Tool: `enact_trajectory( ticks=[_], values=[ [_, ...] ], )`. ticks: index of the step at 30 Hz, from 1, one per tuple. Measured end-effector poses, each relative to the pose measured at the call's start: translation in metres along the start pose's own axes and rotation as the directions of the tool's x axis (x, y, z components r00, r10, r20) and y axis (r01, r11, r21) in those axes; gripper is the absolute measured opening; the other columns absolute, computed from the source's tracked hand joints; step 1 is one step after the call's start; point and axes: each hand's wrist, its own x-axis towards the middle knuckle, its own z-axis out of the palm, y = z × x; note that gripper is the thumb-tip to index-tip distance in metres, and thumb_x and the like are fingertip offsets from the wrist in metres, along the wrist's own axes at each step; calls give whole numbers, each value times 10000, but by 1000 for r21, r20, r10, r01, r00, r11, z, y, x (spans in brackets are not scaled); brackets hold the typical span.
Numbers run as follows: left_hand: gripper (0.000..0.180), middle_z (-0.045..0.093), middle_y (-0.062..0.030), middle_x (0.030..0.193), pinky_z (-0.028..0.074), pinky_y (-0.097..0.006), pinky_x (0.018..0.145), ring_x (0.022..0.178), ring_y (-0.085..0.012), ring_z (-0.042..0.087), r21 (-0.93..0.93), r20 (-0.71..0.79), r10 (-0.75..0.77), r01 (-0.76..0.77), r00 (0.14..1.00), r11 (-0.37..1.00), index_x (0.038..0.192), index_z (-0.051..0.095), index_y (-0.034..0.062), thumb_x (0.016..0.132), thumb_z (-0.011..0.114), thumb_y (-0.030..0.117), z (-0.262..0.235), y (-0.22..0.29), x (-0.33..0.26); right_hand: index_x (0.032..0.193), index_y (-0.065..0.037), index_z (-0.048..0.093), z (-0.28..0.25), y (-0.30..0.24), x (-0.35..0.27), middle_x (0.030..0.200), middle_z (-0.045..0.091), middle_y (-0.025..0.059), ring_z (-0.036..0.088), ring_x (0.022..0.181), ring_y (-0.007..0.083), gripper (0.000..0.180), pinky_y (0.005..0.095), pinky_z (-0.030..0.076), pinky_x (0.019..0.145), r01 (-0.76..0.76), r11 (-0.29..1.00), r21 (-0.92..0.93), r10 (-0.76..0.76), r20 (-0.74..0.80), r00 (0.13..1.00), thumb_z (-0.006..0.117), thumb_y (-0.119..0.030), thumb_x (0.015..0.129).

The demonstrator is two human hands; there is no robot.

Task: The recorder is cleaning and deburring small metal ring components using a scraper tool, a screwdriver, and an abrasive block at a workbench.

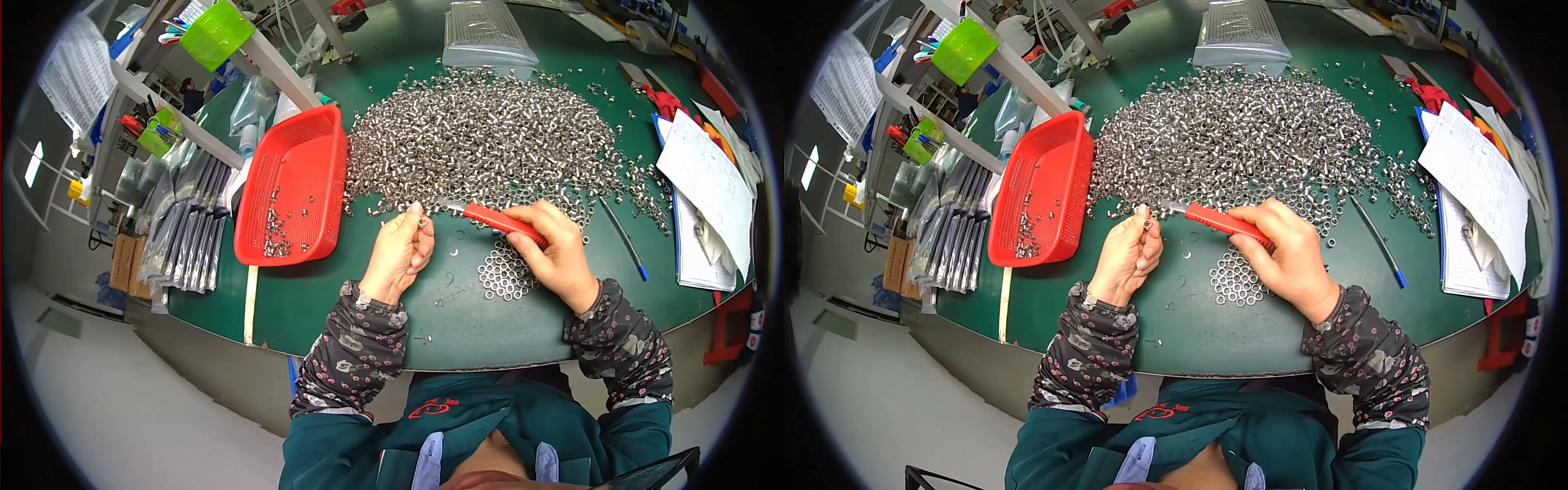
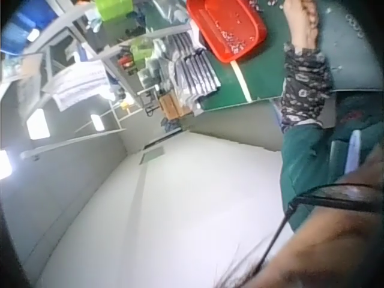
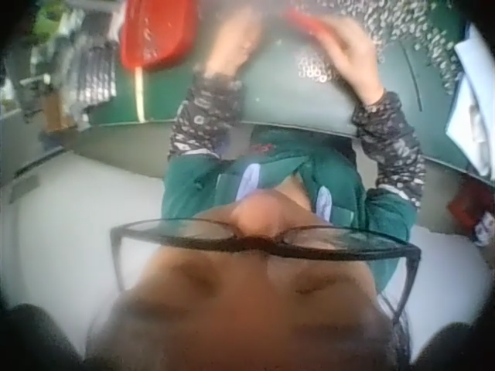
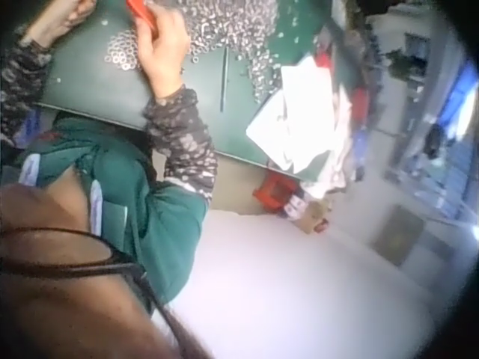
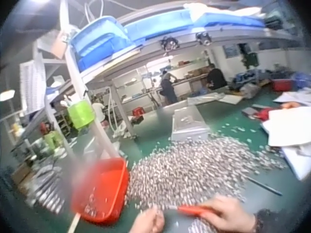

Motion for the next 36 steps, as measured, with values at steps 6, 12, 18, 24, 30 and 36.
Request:
enact_trajectory(
  ticks=[6,12,18,24,30,36],
  values=[
    [319,388,-11,434,215,-177,275,302,-62,293,-10,-1,-2,2,1000,1000,690,476,62,882,393,303,-2,-2,3,896,-19,574,0,-1,-3,689,512,89,512,560,204,221,282,410,501,-25,998,56,18,132,991,617,-77,688],
    [337,432,-13,454,195,-171,260,303,-53,314,91,-1,67,-66,998,994,696,472,66,868,412,349,-2,-5,2,897,-21,574,1,1,-3,689,513,86,510,554,195,216,282,411,498,-18,998,68,8,153,988,612,-76,692],
    [338,371,-6,436,205,-170,269,304,-62,275,-23,52,-20,21,998,1000,687,447,64,898,342,306,2,1,-1,900,-13,570,-3,-1,1,702,518,87,513,594,198,203,278,408,539,-71,997,35,70,32,997,594,-69,707],
    [347,359,-8,441,201,-170,264,307,-62,264,-75,53,-50,54,997,996,680,435,66,900,331,314,2,1,-1,913,4,558,-2,0,0,739,527,93,512,635,181,182,262,406,579,-142,986,86,139,39,990,560,-68,746],
    [346,381,-14,470,206,-165,274,320,-58,266,-13,47,-18,18,999,1000,710,447,50,900,329,314,1,2,-1,908,9,556,-3,1,1,739,525,92,502,633,172,176,258,398,577,-150,980,129,148,24,989,557,-69,750],
    [274,375,11,507,215,-146,300,361,-34,273,-7,135,78,-78,988,997,798,475,35,900,352,257,-3,1,0,919,1,554,-4,3,1,729,513,83,485,611,160,180,253,390,560,-168,981,100,168,16,986,552,-85,761]
  ],
)
